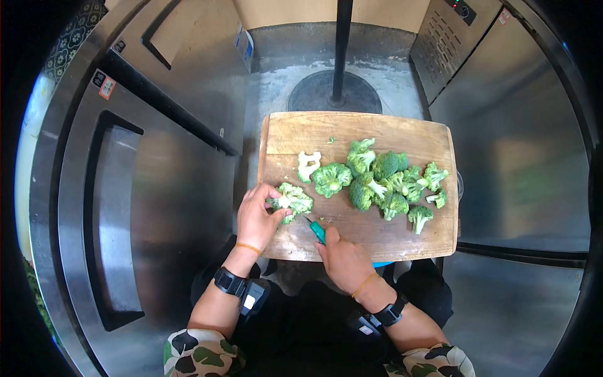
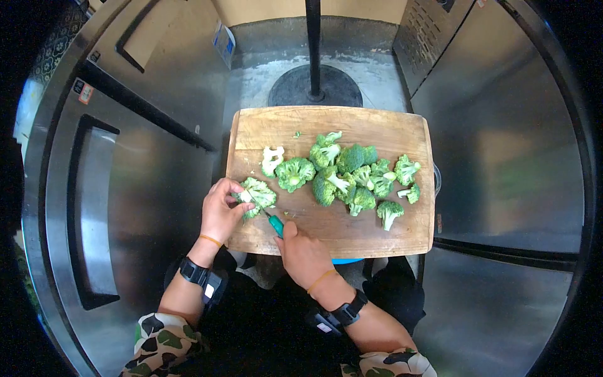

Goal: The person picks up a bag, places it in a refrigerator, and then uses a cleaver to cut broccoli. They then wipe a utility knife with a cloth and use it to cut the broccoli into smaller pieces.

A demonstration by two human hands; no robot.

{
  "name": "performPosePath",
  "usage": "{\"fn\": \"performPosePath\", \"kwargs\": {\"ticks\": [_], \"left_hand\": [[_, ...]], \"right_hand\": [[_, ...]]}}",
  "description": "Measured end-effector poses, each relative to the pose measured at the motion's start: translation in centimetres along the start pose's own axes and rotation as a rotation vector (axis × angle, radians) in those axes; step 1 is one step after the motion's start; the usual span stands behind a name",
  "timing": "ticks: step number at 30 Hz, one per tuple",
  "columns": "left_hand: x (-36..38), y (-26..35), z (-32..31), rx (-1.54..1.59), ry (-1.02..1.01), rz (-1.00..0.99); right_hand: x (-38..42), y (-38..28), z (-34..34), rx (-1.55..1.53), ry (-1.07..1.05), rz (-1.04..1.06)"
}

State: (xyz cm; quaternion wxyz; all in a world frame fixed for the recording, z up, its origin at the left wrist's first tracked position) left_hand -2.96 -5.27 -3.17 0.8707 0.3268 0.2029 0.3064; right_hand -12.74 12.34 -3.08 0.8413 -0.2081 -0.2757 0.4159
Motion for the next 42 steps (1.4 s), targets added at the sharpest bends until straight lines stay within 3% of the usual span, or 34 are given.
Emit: {"fn": "performPosePath", "kwargs": {"ticks": [12, 34, 42], "left_hand": [[-0.3, 0.0, 0.0, 0.012, 0.031, -0.006], [-0.5, 1.5, -0.3, -0.095, 0.03, -0.022], [-0.5, 0.2, 0.2, -0.006, 0.023, -0.05]], "right_hand": [[-0.9, -0.3, 0.6, -0.045, -0.087, -0.013], [-3.0, -0.7, -1.1, 0.081, -0.046, -0.065], [-3.2, -0.3, 0.0, 0.051, -0.075, -0.082]]}}
Point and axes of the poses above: each hand's wrist, its own x-axis away from the middle knuckle, its own z-axis out of the back of the hand, y = z × x, the point moved 3 cm from there along -x, towards the middle knuckle, and after that the axes turned 10 degrees about -z, right-handed, at the moved point
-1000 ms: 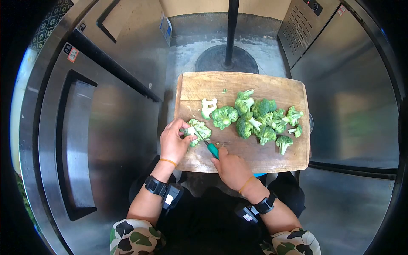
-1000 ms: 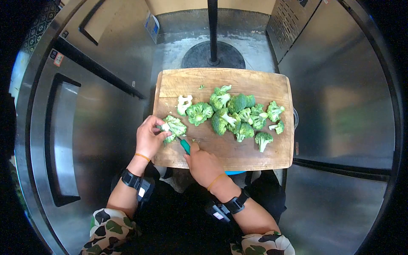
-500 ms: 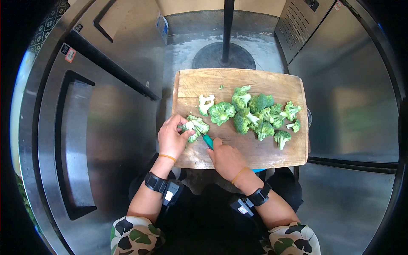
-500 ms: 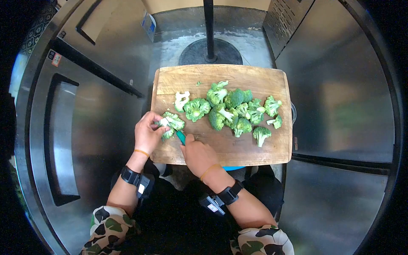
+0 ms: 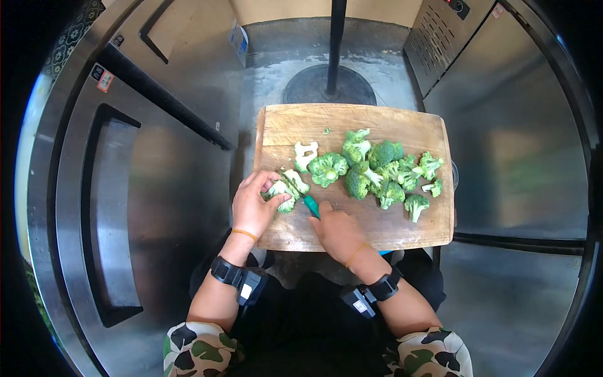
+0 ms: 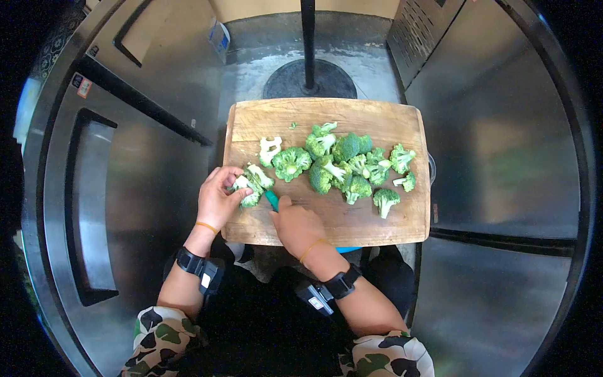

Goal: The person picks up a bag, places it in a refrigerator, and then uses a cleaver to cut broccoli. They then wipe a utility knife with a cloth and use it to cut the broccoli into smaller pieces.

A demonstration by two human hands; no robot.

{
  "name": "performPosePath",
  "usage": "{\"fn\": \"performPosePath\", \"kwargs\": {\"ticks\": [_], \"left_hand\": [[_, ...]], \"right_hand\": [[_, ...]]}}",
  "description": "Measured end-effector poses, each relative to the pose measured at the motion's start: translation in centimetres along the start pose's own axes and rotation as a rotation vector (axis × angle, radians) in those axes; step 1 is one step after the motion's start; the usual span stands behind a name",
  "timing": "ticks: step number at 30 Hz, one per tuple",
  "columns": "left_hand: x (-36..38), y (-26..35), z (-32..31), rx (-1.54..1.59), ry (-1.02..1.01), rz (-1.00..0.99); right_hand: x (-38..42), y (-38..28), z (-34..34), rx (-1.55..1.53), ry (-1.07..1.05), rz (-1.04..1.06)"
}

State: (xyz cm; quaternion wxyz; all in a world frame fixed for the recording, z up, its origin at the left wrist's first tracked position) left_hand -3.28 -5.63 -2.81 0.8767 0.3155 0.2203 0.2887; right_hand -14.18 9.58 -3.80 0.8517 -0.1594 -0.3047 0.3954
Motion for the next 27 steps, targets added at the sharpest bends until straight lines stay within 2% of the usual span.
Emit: {"fn": "performPosePath", "kwargs": {"ticks": [1, 4, 7, 10, 13, 19, 22, 27], "left_hand": [[0.0, -0.4, 0.1, 0.006, -0.001, -0.024], [0.1, -1.3, 0.4, 0.065, -0.061, 0.107], [0.2, -0.7, 0.8, 0.087, -0.216, 0.099], [0.5, -1.4, 1.0, 0.202, -0.246, 0.031], [0.2, -1.9, 1.7, 0.225, -0.247, 0.044], [-0.4, -0.1, 2.1, -0.063, -0.179, 0.016], [-0.1, -1.0, 1.0, 0.034, -0.097, 0.093], [0.7, -0.9, 0.5, 0.233, -0.075, 0.186]], "right_hand": [[0.1, 0.0, 0.5, -0.015, 0.006, 0.012], [-0.1, 0.7, 0.9, -0.017, 0.044, -0.005], [-0.3, 0.6, 1.2, 0.006, 0.082, 0.001], [0.1, 0.2, 1.3, -0.053, 0.098, 0.007], [0.6, 0.2, 0.0, -0.025, -0.011, 0.075], [-1.2, 1.3, 0.0, -0.02, 0.052, -0.034], [-1.2, 1.1, 0.2, -0.006, 0.086, -0.022], [0.0, 0.8, 0.9, -0.14, 0.107, 0.022]]}}
Point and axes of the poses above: each hand's wrist, its own x-axis away from the middle knuckle, its own z-axis out of the back of the hand, y = z × x, the point moved 3 cm from there along -x, towards the middle knuckle, and after that the axes turned 10 degrees about -z, right-handed, at the moved point
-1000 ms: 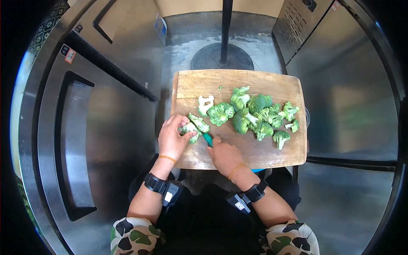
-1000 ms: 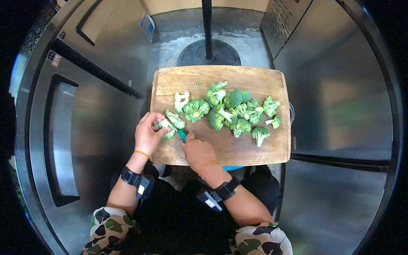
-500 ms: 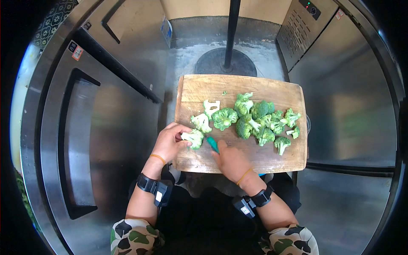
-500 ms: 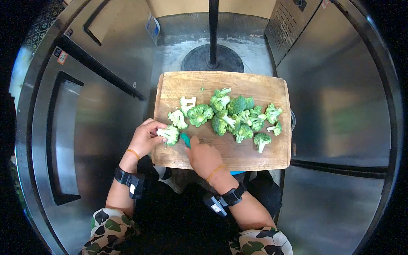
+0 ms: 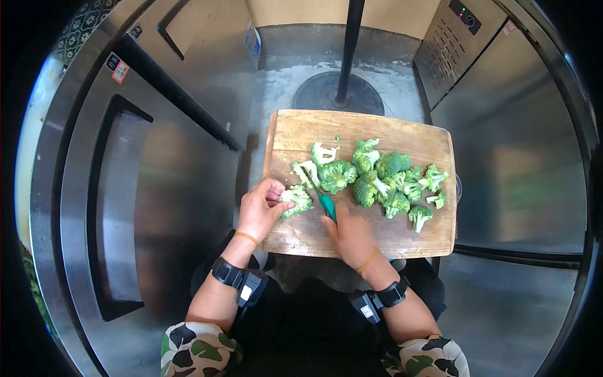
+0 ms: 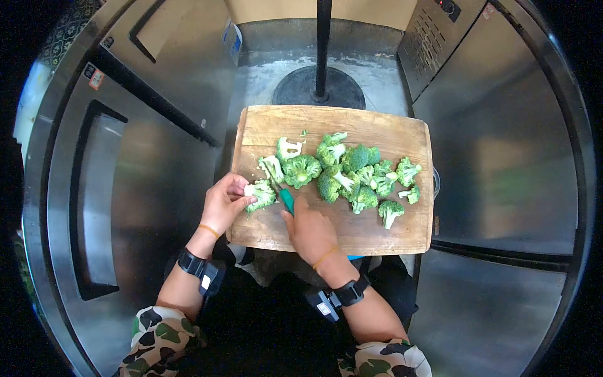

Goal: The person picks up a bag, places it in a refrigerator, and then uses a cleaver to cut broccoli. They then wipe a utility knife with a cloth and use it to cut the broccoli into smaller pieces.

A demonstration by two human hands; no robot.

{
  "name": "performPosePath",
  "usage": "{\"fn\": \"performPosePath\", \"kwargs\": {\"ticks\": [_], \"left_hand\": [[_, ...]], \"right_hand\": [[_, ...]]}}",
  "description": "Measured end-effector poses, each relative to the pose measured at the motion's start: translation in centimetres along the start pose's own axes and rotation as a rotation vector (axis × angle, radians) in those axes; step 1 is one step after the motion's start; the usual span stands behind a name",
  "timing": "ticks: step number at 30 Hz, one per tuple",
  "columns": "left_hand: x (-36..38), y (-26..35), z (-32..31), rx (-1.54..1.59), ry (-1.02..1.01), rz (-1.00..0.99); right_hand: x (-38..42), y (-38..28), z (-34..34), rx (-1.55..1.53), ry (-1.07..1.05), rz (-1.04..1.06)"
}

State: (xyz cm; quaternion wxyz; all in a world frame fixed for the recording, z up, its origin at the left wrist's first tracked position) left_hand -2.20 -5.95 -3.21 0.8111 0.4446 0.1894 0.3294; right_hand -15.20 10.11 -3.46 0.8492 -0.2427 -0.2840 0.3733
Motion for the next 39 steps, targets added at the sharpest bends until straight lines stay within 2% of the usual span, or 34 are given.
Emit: {"fn": "performPosePath", "kwargs": {"ticks": [4, 25, 39], "left_hand": [[0.4, -0.9, -0.3, 0.13, 0.009, 0.014], [0.2, -0.5, -0.9, 0.022, 0.073, -0.013], [0.2, 0.1, -0.6, -0.031, 0.096, -0.034]], "right_hand": [[1.9, -0.1, 0.4, -0.006, -0.04, 0.046], [3.2, -0.4, -1.3, 0.104, 0.006, 0.067], [1.7, -1.2, -1.5, 0.134, -0.095, 0.057]]}}
Point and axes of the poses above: each hand's wrist, its own x-axis away from the middle knuckle, its own z-axis out of the back of the hand, y = z × x, the point moved 3 cm from there along -x, towards the middle knuckle, and after that the axes turned 10 degrees about -z, right-handed, at the moved point
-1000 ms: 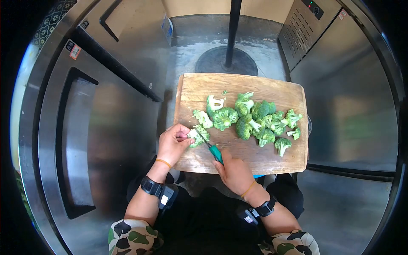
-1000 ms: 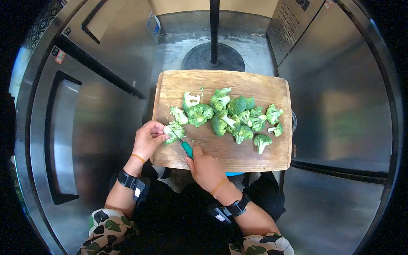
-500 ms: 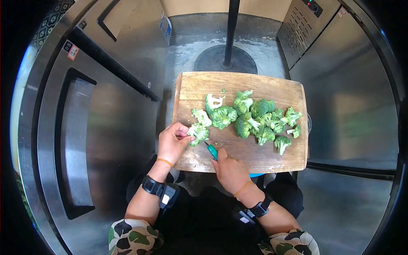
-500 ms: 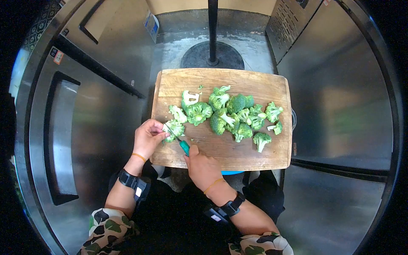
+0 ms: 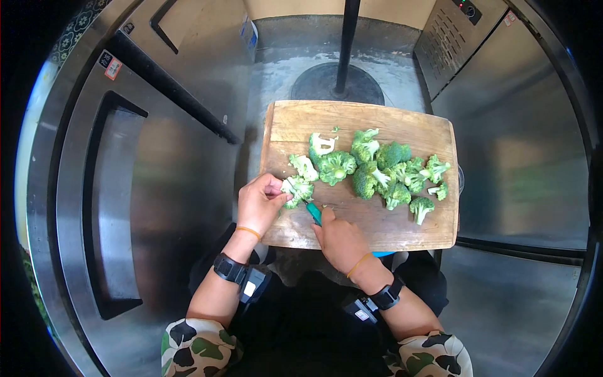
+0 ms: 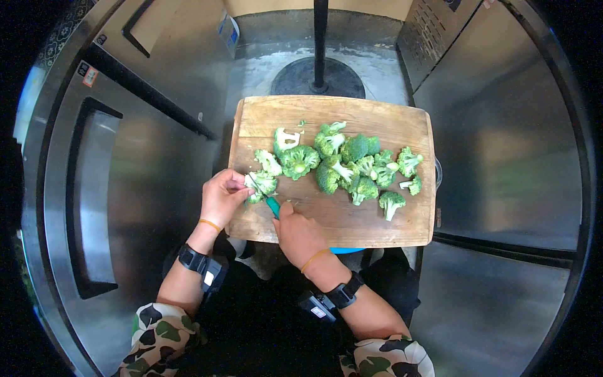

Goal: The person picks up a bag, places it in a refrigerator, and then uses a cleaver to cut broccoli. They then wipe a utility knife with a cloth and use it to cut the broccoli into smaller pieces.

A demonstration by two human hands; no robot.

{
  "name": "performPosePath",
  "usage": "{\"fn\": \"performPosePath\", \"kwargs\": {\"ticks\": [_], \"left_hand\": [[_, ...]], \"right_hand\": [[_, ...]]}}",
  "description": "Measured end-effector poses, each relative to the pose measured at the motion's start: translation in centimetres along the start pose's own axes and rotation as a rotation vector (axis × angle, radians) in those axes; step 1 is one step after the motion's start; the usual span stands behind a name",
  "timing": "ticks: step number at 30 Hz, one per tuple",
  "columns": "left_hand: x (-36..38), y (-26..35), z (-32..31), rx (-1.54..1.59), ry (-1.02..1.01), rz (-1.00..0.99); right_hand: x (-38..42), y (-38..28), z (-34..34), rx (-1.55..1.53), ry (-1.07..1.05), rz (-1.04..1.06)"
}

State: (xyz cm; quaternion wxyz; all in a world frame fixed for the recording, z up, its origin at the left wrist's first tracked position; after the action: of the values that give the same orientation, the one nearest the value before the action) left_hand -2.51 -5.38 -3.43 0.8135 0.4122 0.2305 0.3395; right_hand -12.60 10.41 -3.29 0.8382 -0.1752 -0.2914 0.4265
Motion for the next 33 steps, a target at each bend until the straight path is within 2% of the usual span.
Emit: {"fn": "performPosePath", "kwargs": {"ticks": [7, 13, 16, 22, 26, 32, 33], "left_hand": [[0.1, 0.3, -0.1, -0.003, -0.08, -0.012], [-0.3, -0.1, 0.3, -0.019, -0.031, -0.069], [-0.4, 0.5, 1.0, -0.125, -0.046, -0.131], [0.3, 0.4, -0.2, 0.033, -0.071, -0.081], [0.2, 1.5, -0.9, -0.054, -0.074, -0.102], [0.6, 3.2, -1.7, -0.1, -0.021, -0.314], [0.6, 2.7, -1.7, -0.094, -0.042, -0.265]], "right_hand": [[-0.9, 0.6, -0.8, 0.015, -0.005, -0.031], [-1.4, 0.8, -0.4, 0.046, -0.02, -0.055], [-1.2, 0.7, 1.0, 0.056, -0.03, -0.078], [-0.9, 1.0, 0.9, -0.014, -0.001, -0.072], [-1.1, 1.2, 0.4, -0.048, 0.019, -0.1], [-0.7, 1.1, 0.5, -0.006, -0.029, -0.11], [-0.8, 1.3, 0.2, -0.006, -0.018, -0.103]]}}
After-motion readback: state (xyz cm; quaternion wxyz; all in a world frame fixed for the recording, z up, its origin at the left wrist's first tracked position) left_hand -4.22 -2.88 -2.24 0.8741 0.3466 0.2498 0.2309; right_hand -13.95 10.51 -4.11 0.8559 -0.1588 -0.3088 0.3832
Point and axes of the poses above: each hand's wrist, its own x-axis away from the middle knuckle, its own z-axis out of the back of the hand, y = z × x, the point moved 3 cm from there along -x, towards the middle knuckle, and after that the axes turned 10 degrees about -z, right-handed, at the moved point
